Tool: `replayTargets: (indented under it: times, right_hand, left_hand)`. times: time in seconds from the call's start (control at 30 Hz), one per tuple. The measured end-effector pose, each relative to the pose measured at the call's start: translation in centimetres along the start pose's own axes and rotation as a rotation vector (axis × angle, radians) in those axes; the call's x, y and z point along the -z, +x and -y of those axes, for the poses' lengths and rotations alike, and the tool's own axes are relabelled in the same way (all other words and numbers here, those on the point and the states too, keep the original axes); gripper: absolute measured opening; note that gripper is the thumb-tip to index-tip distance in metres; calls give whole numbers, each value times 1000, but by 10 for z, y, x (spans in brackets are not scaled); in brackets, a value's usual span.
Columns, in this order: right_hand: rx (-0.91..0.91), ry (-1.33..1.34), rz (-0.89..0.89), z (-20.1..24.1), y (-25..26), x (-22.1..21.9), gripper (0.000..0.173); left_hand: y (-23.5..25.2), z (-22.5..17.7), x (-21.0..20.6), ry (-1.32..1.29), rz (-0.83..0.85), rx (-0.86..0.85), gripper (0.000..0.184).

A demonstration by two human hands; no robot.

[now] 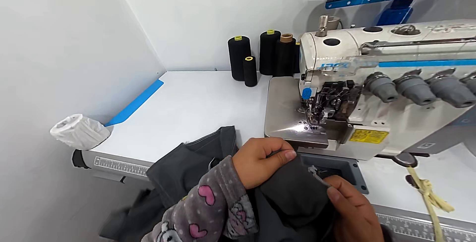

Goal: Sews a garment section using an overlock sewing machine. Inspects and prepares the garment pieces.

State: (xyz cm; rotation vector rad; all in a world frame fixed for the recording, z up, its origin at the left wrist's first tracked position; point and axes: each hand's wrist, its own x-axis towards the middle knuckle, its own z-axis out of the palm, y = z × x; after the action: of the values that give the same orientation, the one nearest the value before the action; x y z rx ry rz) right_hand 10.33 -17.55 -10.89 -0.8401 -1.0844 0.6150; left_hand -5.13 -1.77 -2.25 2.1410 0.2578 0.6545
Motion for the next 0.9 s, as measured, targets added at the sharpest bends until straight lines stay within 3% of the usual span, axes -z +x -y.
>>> replayTargets:
  times: [0.3, 0.4, 0.43, 0.53, 0.6, 0.7, 0.9]
  right_hand:
    - [-26, -72, 47, 23, -3, 3, 16]
    - [4, -174, 136, 30, -5, 12, 6]
    - [50, -234, 163, 31, -6, 16, 10]
    - [317, -496, 198, 33, -13, 25, 9]
    - [474, -585, 191, 34, -16, 25, 8]
    - [561, -642, 187, 36, -18, 24, 9]
    - [561, -653, 188, 37, -18, 23, 9]
  left_hand:
    - [-20, -13, -2, -183, -43, 102, 18]
    - [-34, -14, -5, -53, -13, -77, 27]
    - [-39, -17, -6, 66, -9, -185, 32]
    - [-58, -28, -8, 513, -15, -588, 20]
    - [-67, -36, -8, 612, -1, -728, 19]
    - [-73, -40, -8, 587, 11, -770, 19]
    - [-76, -42, -8, 583, -5, -768, 17]
